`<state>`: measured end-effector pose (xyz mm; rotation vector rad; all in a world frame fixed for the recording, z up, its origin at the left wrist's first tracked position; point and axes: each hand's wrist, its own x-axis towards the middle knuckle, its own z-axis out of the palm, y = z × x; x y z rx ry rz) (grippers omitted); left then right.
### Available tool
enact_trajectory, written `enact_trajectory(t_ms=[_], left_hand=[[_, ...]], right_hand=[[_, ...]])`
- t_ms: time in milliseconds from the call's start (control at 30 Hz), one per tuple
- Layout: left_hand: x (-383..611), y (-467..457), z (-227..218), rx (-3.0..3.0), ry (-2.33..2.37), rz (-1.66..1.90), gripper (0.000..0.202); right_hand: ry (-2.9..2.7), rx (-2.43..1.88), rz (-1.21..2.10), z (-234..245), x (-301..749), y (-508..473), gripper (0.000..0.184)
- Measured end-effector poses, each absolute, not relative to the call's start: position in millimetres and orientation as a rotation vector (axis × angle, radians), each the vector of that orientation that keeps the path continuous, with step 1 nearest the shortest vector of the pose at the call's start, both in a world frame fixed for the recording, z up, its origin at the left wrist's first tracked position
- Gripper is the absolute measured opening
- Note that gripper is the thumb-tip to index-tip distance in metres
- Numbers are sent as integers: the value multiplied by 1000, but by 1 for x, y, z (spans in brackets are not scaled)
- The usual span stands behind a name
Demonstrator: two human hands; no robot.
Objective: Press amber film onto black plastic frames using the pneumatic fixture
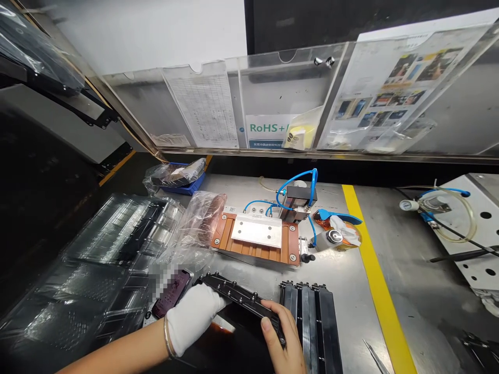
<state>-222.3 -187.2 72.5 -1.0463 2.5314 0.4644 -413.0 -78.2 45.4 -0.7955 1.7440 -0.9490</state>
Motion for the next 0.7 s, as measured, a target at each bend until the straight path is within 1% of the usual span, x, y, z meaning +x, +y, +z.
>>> enact_trajectory(t_ms=[200,433,567,700], left_hand=[[-236,-176,71,-986,2646,557,16],[-249,-169,67,-987,2710,782,30],[-229,-176,63,-991,2588,730,24],[-211,-179,62,-1066,2361,598,10]], right_hand=[[1703,-712,-1032,46,-407,-81,53],[1677,-840,-1040,39,-406,-80,50],[1704,-915,-1003,40,-413,-78,50],[1722,-944,-966,42,-415,-77,51]])
